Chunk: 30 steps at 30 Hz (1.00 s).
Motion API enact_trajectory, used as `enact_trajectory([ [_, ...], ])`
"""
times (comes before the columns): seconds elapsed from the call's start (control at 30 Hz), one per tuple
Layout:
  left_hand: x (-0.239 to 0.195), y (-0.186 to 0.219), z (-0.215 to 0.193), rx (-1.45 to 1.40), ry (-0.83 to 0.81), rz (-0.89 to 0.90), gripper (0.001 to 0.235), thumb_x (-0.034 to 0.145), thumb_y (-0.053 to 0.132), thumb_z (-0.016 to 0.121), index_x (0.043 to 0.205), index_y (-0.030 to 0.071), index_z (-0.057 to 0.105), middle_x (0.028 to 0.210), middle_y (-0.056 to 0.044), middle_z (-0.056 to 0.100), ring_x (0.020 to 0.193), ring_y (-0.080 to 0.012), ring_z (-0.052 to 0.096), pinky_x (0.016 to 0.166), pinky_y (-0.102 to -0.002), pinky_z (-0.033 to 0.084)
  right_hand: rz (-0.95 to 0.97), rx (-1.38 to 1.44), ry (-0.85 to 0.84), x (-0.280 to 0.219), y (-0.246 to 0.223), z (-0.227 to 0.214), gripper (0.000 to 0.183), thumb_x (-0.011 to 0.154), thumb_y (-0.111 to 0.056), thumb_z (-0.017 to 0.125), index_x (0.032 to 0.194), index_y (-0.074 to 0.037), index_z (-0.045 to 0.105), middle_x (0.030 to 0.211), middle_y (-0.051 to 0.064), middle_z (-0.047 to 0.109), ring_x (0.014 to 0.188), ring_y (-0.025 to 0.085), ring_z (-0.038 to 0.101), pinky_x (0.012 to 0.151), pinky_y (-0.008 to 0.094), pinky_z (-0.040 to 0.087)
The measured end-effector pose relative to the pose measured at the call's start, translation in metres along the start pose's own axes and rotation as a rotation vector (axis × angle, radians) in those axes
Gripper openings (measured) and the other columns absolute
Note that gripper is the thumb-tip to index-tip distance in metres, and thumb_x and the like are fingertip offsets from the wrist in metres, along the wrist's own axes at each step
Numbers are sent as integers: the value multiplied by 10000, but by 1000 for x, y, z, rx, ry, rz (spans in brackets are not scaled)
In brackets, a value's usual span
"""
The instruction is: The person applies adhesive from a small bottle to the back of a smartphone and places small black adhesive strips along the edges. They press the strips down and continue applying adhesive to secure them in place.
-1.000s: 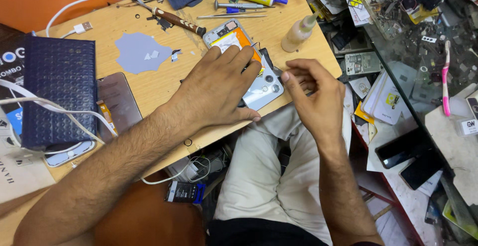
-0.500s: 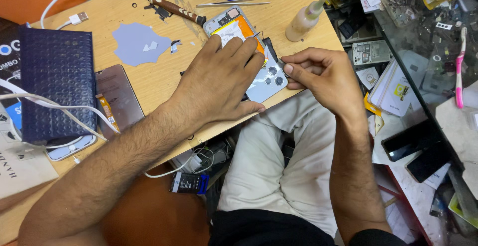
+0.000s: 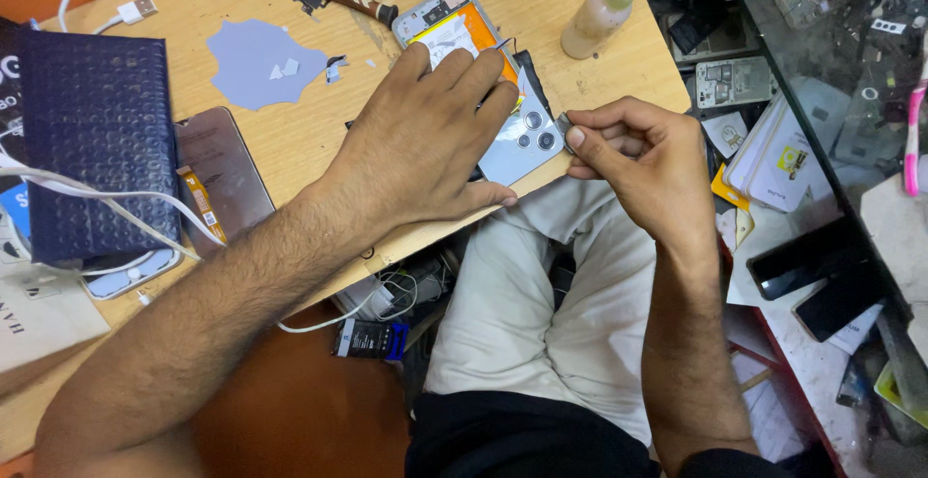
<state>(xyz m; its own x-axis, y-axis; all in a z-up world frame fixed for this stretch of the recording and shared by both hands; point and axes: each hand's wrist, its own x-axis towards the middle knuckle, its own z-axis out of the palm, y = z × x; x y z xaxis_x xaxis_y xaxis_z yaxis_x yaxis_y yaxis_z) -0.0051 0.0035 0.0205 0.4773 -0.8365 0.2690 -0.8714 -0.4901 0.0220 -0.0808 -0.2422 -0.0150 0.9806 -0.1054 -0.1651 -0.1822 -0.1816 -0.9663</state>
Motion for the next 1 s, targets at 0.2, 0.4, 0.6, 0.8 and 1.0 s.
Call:
enact_trajectory([
  [0.2,0,2,-1,-8,7,9,868,704,725,771,1132,-16,620,1173,-139,579,1034,-257,571,855,-418,429,-29,-51,-6,-1,-2,-1,184,972,-22,730,1131,70,720,983,112,761,827,112,734,743,237,642],
  [0.4,0,-1,1,-53,12,52,804,715,683,786,1107,-3,634,1170,-123,582,1060,-254,569,867,-413,433,21,-29,-32,7,-7,-1,169,978,-11,716,1127,68,715,972,111,758,808,103,733,723,226,636],
  [0.6,0,-1,1,-60,6,57,808,719,685,785,1114,-5,641,1153,-120,581,1054,-252,566,856,-412,434,4,-29,38,5,-7,6,154,983,-16,726,1109,72,722,927,105,747,795,97,732,708,234,654],
  [0.8,0,-2,2,-67,4,68,811,724,695,781,1101,-9,640,1156,-126,580,1049,-253,565,848,-408,434,-3,-21,16,8,-7,5,156,981,-17,738,1106,75,722,918,106,749,777,101,729,695,231,644],
  [1.0,-1,-1,1,-46,-3,64,807,720,696,787,1094,-5,641,1155,-122,583,1054,-255,565,854,-409,435,-4,-18,-22,10,-7,1,152,985,-4,723,1116,71,716,947,109,755,777,99,728,697,224,636],
])
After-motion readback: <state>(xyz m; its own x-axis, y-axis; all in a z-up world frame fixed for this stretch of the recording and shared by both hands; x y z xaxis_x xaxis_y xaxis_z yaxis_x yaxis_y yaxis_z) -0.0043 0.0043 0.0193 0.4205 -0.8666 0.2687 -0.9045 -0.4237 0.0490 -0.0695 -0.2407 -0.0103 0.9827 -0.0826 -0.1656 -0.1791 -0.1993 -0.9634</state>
